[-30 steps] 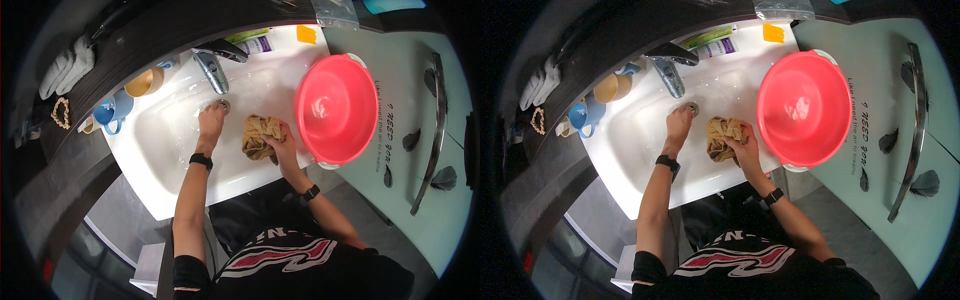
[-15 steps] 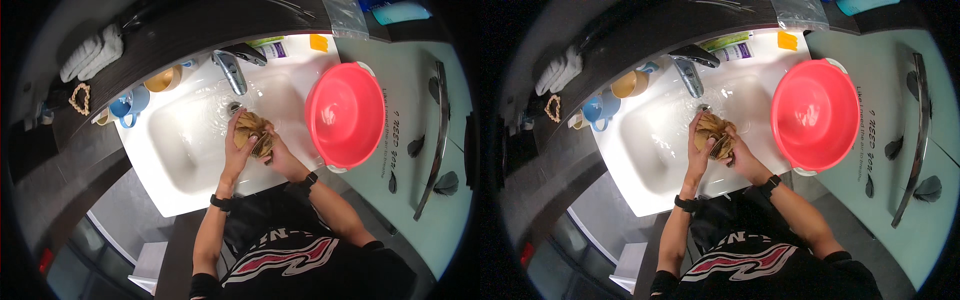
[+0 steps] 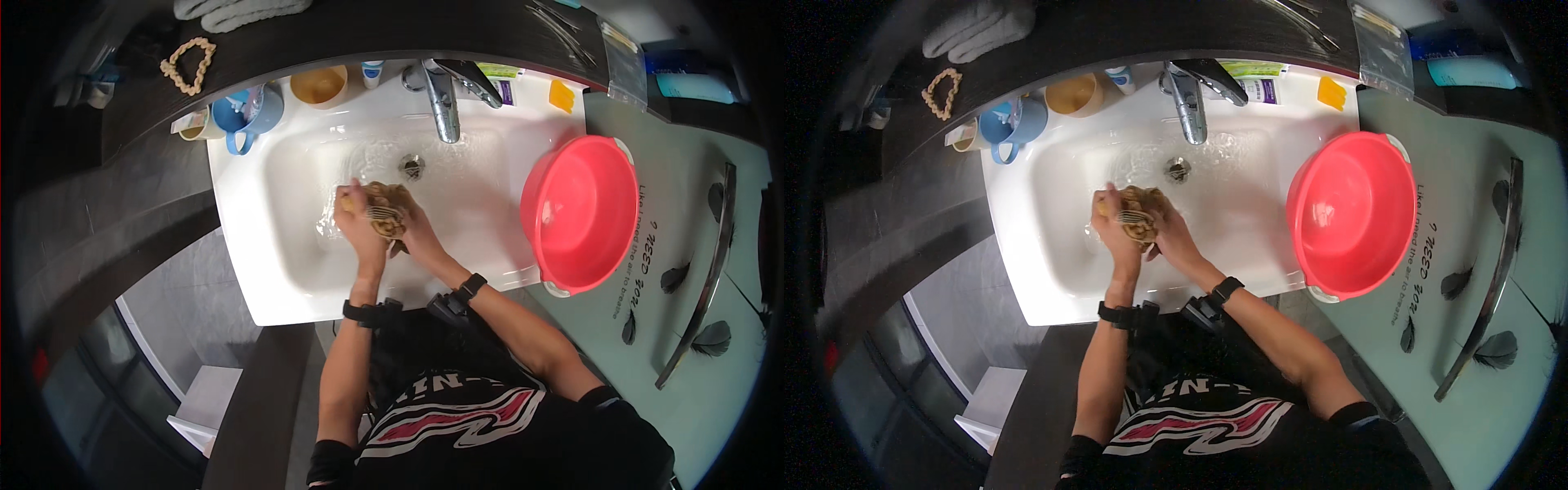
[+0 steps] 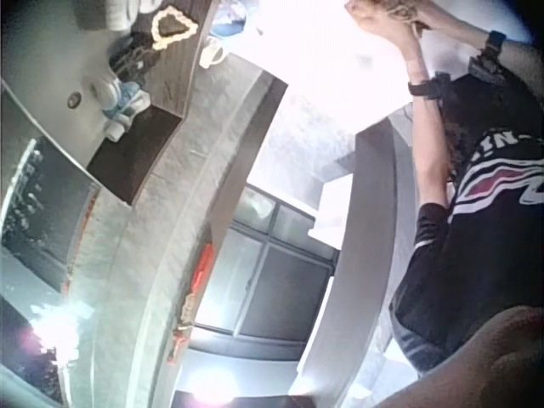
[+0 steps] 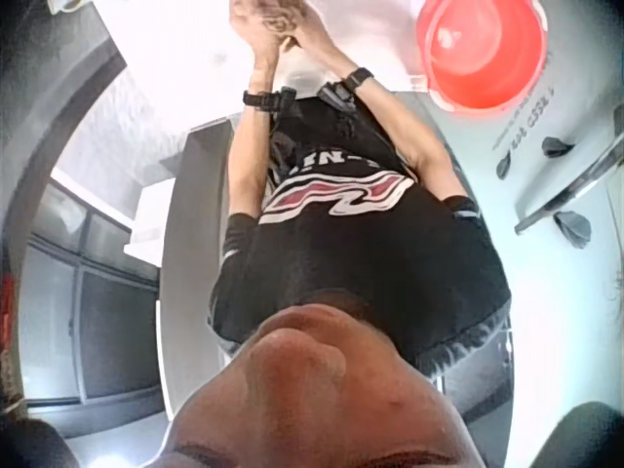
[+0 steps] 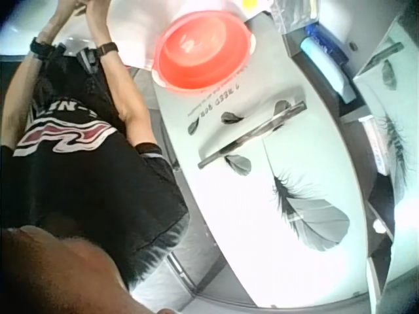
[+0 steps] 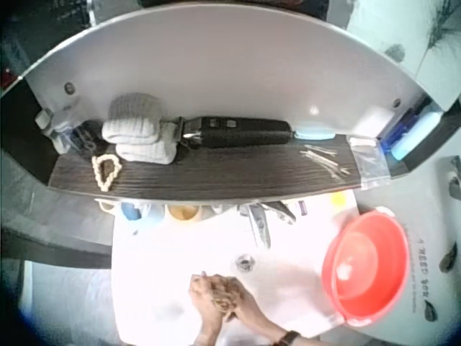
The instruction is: Washing a cloth in a sink and using it to clean a bathroom mirror.
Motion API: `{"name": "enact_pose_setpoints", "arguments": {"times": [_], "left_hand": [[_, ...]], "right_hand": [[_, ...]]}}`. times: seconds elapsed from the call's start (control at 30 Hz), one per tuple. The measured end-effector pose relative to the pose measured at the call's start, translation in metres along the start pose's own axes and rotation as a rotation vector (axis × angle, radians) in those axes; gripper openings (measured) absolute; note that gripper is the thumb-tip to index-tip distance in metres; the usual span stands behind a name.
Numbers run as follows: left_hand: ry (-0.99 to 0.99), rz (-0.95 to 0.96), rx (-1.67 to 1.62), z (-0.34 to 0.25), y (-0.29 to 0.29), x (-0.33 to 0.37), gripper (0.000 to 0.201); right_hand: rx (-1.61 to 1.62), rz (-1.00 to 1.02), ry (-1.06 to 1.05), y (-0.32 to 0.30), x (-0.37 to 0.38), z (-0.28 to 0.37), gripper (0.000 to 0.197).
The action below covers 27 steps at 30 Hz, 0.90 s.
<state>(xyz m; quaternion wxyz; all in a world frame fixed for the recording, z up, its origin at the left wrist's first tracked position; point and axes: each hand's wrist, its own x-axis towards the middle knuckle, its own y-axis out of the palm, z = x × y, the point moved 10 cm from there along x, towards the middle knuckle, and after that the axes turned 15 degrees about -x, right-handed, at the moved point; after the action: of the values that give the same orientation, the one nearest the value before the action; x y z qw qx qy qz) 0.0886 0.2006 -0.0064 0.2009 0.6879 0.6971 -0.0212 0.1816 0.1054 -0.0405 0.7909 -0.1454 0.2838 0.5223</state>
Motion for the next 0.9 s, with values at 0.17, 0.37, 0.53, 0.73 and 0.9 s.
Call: {"name": "enact_pose_setpoints", "arguments": {"times": [0.17,0.37,0.53,0.73,0.9], "left_hand": [[-0.031,0.026,0.114,-0.017,-0.019,-0.003,0.044],[-0.292,0.312,0.127,-0.006,-0.017,-0.004,0.046],[-0.062,0.701,0.064,-0.033,0.028,-0.007,0.042],[-0.164,0.493,-0.091,-0.014,0.032,0.001,0.015],[-0.113,0.216,0.034,-0.006,0.021,0.003,0.029]], "right_hand": [[-0.194,0.082,-0.08,0.006,0.02,0.024,0.061],[0.299,0.22,0.398,0.002,0.003,-0.026,0.058],[0.306,0.293,0.659,0.011,-0.008,-0.047,0.051],[0.287,-0.007,0.381,0.005,0.012,-0.035,0.039],[-0.408,-0.244,-0.13,-0.03,0.016,-0.002,0.036]]}}
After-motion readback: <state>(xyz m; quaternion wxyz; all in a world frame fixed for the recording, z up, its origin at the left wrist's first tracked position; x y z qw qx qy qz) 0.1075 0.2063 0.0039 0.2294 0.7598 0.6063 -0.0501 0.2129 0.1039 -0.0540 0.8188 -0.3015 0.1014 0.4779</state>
